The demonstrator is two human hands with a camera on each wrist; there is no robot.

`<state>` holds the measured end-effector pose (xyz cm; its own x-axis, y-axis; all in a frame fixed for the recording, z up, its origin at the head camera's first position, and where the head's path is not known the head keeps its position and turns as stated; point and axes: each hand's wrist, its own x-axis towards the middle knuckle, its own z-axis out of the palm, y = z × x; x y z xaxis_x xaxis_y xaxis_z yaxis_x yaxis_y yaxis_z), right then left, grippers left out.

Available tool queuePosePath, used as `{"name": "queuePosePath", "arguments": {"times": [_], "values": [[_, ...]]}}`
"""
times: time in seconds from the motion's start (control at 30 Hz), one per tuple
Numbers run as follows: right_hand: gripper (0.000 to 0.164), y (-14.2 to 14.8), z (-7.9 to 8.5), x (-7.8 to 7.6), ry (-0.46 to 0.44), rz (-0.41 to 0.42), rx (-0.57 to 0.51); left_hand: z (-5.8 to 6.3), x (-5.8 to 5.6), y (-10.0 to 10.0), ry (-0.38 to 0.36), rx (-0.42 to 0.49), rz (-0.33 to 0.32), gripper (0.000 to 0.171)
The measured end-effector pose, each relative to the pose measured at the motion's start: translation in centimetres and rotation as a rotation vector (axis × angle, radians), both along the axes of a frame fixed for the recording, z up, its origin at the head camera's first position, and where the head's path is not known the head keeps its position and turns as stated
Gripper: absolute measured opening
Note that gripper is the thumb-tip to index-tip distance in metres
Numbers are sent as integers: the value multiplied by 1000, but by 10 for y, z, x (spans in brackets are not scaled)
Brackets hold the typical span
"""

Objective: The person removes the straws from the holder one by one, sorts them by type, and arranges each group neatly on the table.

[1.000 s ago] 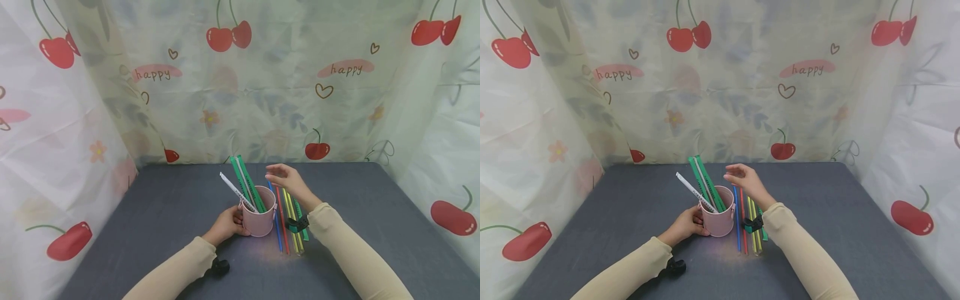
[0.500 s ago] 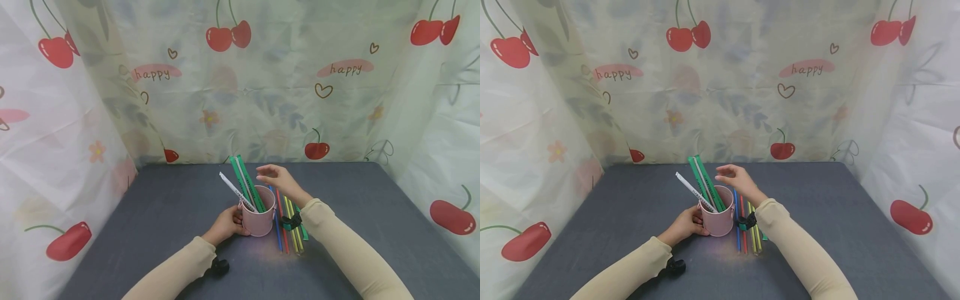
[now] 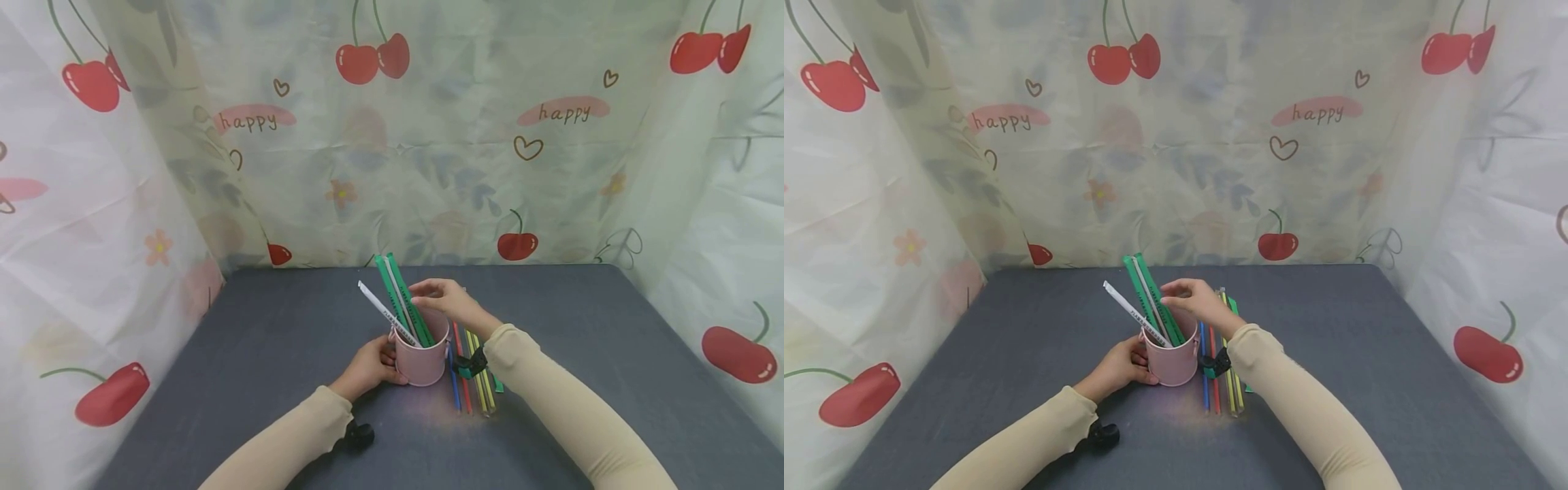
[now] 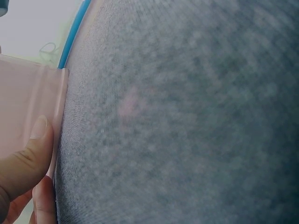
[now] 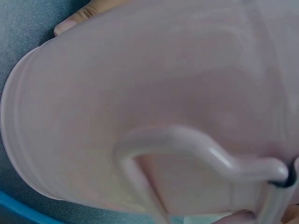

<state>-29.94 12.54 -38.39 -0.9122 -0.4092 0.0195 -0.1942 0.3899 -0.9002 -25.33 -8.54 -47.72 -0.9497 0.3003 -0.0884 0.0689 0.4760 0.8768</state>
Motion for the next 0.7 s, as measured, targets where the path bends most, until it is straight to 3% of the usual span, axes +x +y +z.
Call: {"name": "queuePosePath", "arguments": {"times": [0.23, 0.7], "values": [[38, -2, -2, -2, 17, 48, 51, 0, 1, 0, 4, -4, -3, 63], [28, -6, -1, -4, 2, 46, 57, 1, 2, 0, 11, 0, -12, 61]]}}
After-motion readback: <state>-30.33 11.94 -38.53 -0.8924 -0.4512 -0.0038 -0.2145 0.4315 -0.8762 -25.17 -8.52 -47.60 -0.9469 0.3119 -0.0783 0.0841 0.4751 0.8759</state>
